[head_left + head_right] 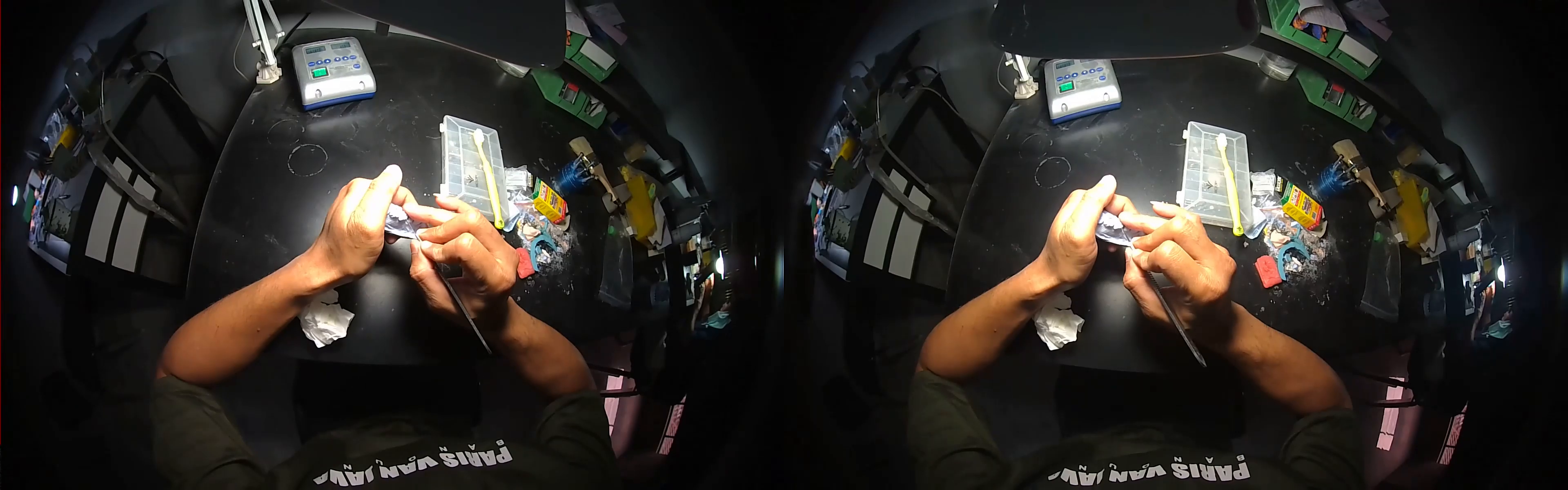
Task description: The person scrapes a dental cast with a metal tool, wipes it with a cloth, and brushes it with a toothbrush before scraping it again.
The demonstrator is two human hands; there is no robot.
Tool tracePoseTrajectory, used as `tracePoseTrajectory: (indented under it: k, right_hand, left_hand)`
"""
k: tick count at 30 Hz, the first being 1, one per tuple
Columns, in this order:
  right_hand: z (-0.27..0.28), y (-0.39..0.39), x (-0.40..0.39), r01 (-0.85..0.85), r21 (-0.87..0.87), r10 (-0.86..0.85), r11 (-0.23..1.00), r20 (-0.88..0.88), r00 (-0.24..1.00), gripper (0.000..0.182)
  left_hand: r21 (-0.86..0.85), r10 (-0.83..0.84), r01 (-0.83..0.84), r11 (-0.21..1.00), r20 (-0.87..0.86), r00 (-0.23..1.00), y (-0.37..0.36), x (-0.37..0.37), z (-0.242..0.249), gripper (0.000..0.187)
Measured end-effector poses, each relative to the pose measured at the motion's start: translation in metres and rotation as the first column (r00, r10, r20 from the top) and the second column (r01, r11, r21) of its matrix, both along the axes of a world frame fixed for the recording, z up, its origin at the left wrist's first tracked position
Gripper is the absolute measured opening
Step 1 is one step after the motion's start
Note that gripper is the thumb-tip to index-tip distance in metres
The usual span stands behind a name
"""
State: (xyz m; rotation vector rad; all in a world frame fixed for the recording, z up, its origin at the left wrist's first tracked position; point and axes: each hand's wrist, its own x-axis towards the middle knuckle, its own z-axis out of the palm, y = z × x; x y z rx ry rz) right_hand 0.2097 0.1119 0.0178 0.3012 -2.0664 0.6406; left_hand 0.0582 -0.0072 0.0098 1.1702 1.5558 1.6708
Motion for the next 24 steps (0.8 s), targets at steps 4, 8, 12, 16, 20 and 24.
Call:
tracePoseTrajectory:
  k: [4,8,12,16,20,24]
  right_hand:
    - [-0.001,-0.001,-0.001,0.0,-0.026,0.0,1.0,-0.01,1.0,0.024]
    - [-0.006,0.0,-0.002,0.026,-0.029,-0.027,0.999,-0.028,0.999,0.021]
    - [-0.005,-0.001,-0.001,0.031,-0.003,-0.031,1.0,-0.032,0.999,0.021]
    - [-0.004,-0.002,-0.001,0.026,0.021,-0.025,0.999,-0.045,0.999,0.022]
    - [-0.002,-0.003,0.0,0.041,0.056,-0.038,0.998,-0.044,0.998,0.022]
    - [0.0,-0.005,0.001,0.04,0.033,-0.039,0.999,-0.034,0.999,0.022]
  left_hand:
    - [0.021,0.06,-0.061,0.998,0.03,0.998,0.004,0.008,0.0,0.06]
    - [-0.032,0.008,-0.004,0.999,0.124,0.992,0.0,0.004,-0.004,0.063]
    - [-0.016,0.043,-0.042,0.999,0.062,0.997,0.001,0.005,-0.006,0.063]
    - [-0.019,0.04,-0.04,0.999,0.022,0.999,0.0,0.005,-0.004,0.064]
    - [-0.013,0.018,-0.018,1.0,-0.045,0.999,0.0,0.003,-0.005,0.064]
    - [0.068,0.098,-0.087,0.994,-0.172,0.98,0.002,0.004,-0.012,0.065]
